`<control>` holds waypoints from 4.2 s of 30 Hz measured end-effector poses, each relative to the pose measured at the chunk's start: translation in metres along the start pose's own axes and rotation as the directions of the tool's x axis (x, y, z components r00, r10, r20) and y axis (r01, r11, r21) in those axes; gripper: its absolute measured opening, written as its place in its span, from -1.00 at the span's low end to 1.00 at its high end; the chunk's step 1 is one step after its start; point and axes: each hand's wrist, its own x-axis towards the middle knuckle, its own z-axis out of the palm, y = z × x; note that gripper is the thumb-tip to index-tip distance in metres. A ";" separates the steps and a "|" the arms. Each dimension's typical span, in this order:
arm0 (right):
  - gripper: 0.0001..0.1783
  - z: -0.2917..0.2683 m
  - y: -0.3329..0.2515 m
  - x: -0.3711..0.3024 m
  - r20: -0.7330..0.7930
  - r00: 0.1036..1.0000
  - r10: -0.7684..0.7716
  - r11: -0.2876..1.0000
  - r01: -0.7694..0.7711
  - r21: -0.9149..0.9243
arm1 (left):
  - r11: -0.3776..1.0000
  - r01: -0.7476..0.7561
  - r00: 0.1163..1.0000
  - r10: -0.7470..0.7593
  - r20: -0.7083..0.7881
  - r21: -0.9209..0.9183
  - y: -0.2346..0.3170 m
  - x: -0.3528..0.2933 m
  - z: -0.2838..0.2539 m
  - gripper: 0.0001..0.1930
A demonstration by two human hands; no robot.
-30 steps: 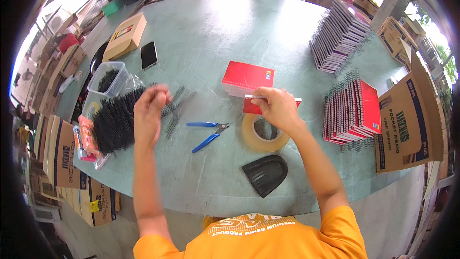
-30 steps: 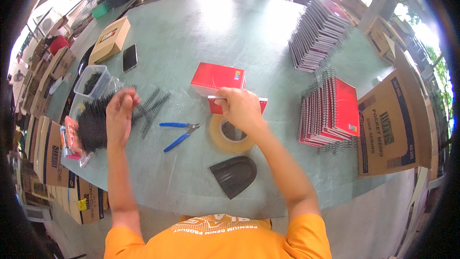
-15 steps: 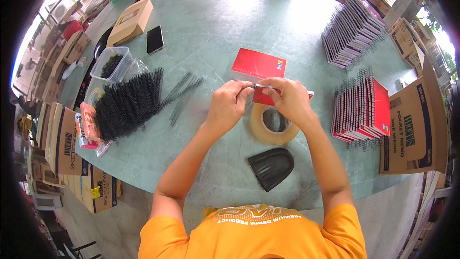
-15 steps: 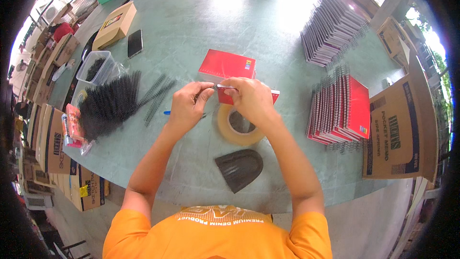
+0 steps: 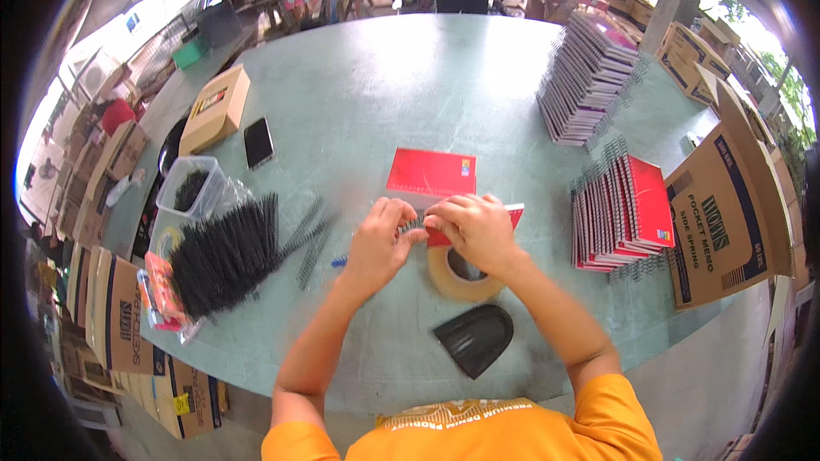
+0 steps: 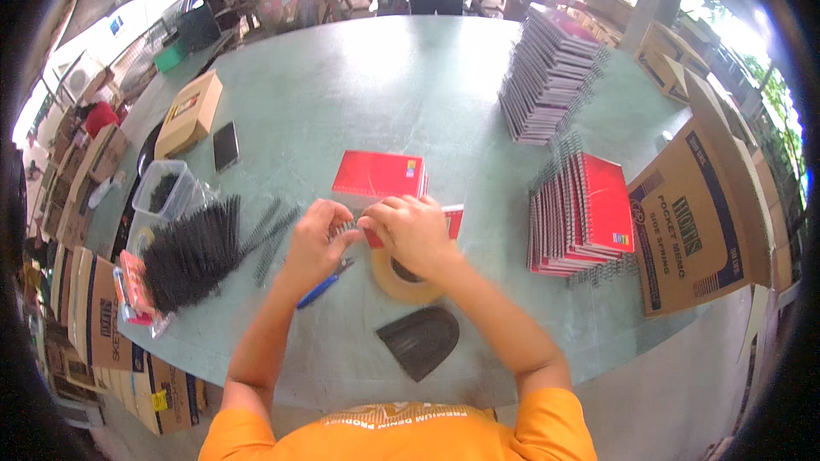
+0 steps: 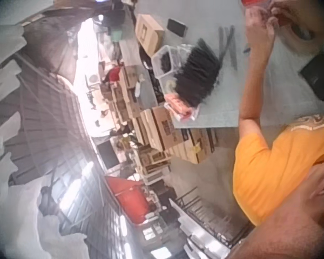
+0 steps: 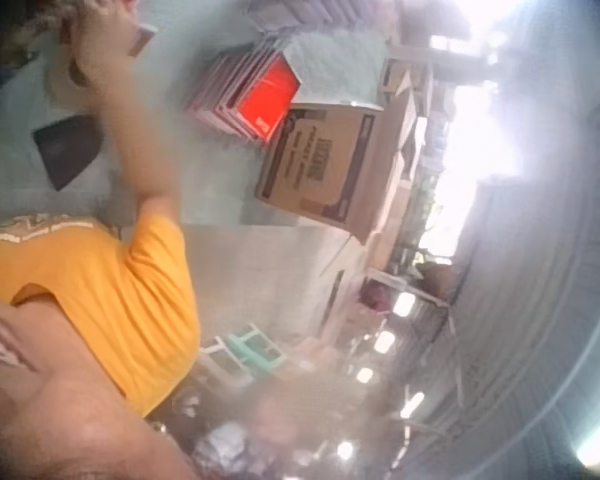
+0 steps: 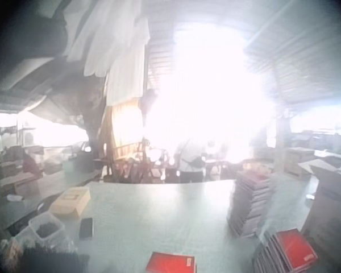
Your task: The person threads a wire spiral through the punched holes of a stack of notebooks, uses pliers to cut the excess wire, and then stacks the finished notebook on a pile.
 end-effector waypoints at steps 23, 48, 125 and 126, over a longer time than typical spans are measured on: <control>-0.80 -0.048 0.009 -0.004 0.114 0.973 0.199 0.953 -0.219 0.208 | 0.995 0.099 0.867 -0.099 0.489 0.026 0.071 -0.105 0.073 -0.54; -0.78 0.005 0.049 -0.042 0.098 0.887 0.452 0.345 -0.275 0.897 | 0.956 -0.068 0.996 0.083 -0.041 0.286 0.064 0.020 -0.023 -0.65; -0.75 -0.012 0.048 -0.095 -0.123 0.794 0.596 0.622 -0.359 0.695 | 0.944 -0.327 0.843 0.310 0.441 -0.037 0.082 0.055 0.070 -0.80; -0.75 -0.013 0.047 -0.095 -0.109 0.790 0.603 0.609 -0.367 0.703 | 0.939 -0.339 0.838 0.325 0.439 -0.048 0.079 0.055 0.070 -0.81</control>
